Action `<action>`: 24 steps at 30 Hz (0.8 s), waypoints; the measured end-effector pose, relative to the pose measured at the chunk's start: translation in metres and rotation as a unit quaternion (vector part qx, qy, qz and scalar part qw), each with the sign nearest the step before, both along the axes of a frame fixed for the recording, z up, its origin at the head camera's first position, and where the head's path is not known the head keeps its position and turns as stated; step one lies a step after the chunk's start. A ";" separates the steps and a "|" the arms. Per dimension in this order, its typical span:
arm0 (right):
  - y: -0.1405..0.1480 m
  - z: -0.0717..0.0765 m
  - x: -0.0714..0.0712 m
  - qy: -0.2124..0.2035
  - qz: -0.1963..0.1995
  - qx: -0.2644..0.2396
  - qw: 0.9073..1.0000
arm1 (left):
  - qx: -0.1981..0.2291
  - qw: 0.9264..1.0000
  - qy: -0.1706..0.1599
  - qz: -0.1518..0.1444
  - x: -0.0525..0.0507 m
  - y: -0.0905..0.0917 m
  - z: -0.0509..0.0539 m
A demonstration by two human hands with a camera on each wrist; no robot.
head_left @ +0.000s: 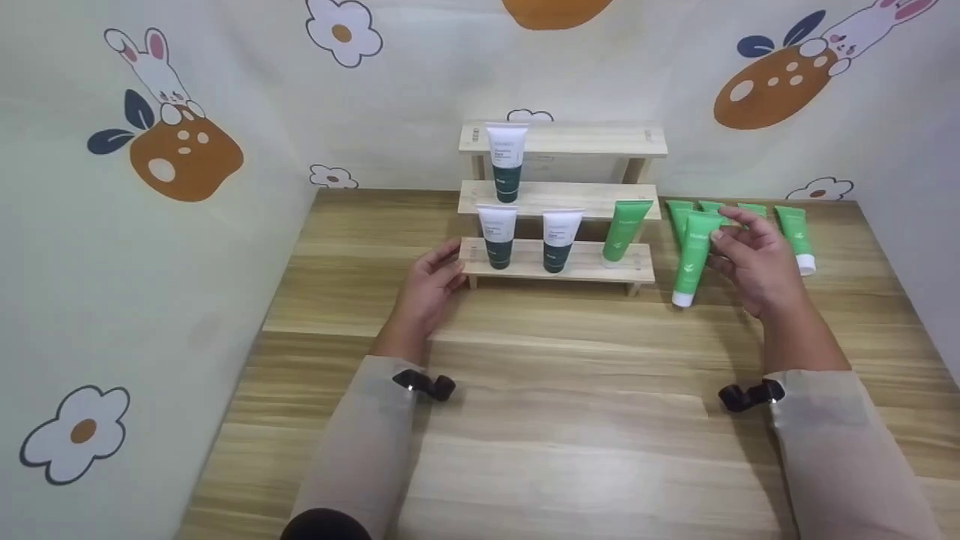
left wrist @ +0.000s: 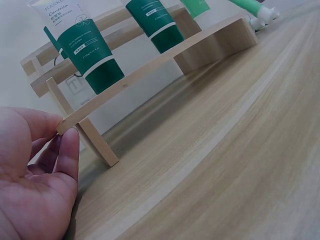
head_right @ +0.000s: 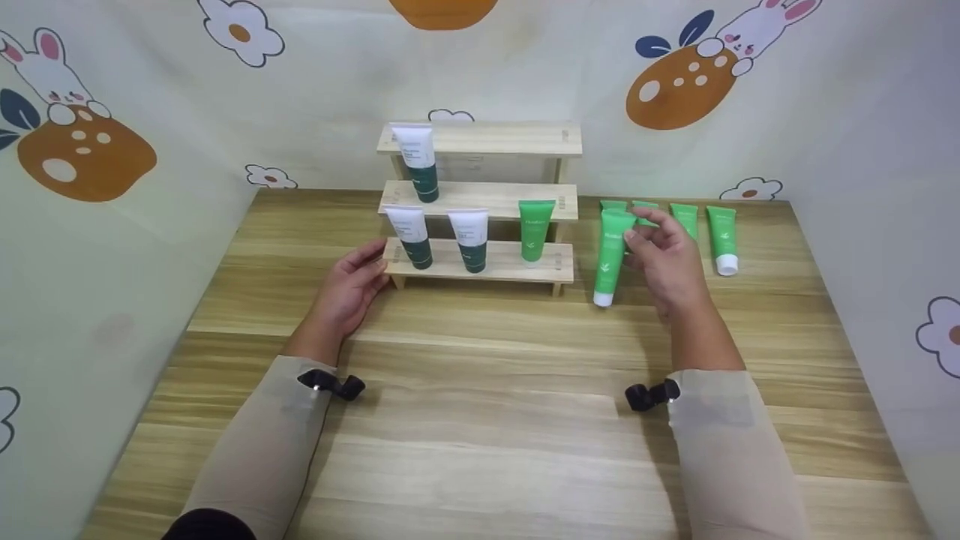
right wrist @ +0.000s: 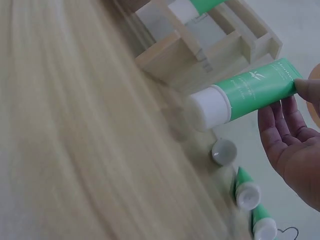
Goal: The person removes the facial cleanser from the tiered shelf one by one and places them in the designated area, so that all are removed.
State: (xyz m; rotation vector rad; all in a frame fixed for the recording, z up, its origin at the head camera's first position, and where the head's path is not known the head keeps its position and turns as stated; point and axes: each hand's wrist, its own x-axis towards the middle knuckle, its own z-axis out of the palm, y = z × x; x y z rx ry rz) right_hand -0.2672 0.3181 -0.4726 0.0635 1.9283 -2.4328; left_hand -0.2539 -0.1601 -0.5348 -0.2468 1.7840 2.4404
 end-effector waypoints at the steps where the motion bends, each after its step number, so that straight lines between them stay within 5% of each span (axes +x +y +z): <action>1: 0.002 -0.002 0.001 -0.006 0.000 0.006 1.000 | 0.000 1.000 -0.002 0.002 0.000 0.000 0.000; 11: 0.001 -0.026 0.008 -0.046 0.008 -0.023 0.999 | -0.006 1.000 -0.008 0.008 0.000 0.000 -0.001; 20: 0.003 -0.038 0.008 -0.040 0.021 0.012 0.999 | -0.007 1.000 -0.007 0.007 -0.001 0.000 0.000; 24: 0.004 -0.041 0.007 -0.041 0.030 0.068 0.996 | 0.002 1.000 -0.003 0.005 0.000 0.000 0.001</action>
